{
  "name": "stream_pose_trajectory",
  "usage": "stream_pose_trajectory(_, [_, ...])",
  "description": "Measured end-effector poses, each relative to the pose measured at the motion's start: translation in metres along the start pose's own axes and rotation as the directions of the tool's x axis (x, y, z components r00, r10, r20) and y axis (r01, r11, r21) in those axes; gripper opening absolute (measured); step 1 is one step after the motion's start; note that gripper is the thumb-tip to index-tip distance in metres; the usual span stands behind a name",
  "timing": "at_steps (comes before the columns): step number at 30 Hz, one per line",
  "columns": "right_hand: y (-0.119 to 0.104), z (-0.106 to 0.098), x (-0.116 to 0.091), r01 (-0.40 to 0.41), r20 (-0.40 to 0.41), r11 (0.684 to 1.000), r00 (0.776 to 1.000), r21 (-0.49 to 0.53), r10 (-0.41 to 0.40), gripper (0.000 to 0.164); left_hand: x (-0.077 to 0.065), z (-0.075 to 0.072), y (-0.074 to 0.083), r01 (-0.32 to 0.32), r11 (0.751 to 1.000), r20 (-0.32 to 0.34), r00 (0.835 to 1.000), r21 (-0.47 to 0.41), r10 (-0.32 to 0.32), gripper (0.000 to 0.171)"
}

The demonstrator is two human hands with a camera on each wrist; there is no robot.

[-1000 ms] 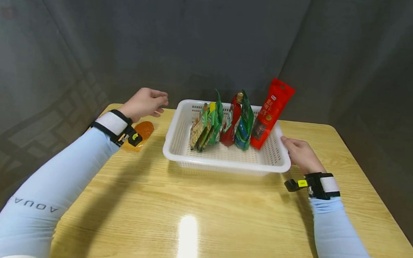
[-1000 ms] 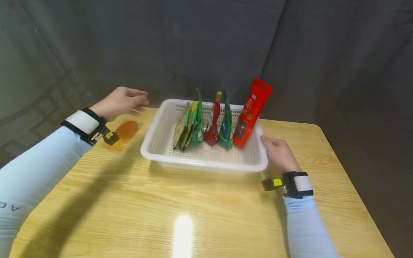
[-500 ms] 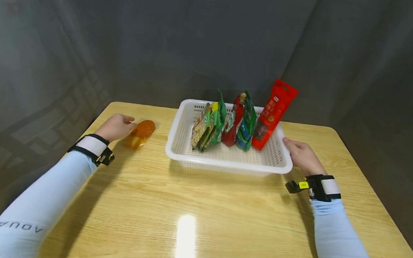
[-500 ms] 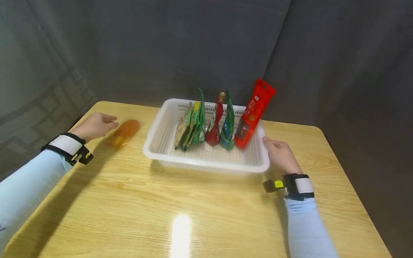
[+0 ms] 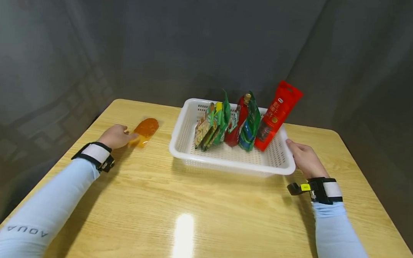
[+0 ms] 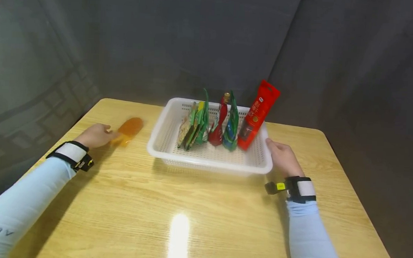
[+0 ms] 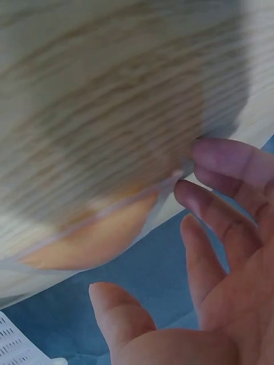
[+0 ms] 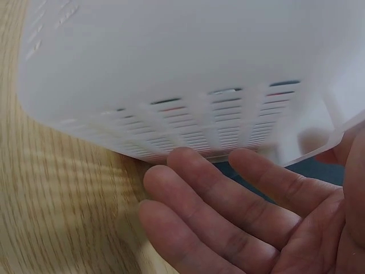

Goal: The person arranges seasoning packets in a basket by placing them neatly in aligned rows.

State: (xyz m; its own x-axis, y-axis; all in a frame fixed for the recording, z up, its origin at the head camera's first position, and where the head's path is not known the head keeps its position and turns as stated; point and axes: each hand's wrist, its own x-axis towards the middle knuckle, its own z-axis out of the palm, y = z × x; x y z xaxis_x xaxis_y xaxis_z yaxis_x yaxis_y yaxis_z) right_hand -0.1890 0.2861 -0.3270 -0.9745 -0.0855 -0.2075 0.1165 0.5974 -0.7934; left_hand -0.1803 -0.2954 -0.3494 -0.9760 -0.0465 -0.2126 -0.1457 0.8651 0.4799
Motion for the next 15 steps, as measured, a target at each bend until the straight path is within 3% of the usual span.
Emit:
stream_pose_trajectory(8, [0.002, -0.001, -0.002, -0.011, -0.005, 1.000, 1.000, -0.004, 0.011, 0.088, 0.006, 0.008, 0.006, -0.010, 0.998, -0.059, 0.998, 0.068, 0.014, 0.079])
stream_pose_trajectory(15, [0.002, 0.000, -0.001, 0.008, -0.014, 1.000, 1.000, -0.003, -0.008, 0.086, 0.006, 0.016, 0.011, 0.016, 0.998, -0.148, 0.989, 0.064, -0.006, 0.075])
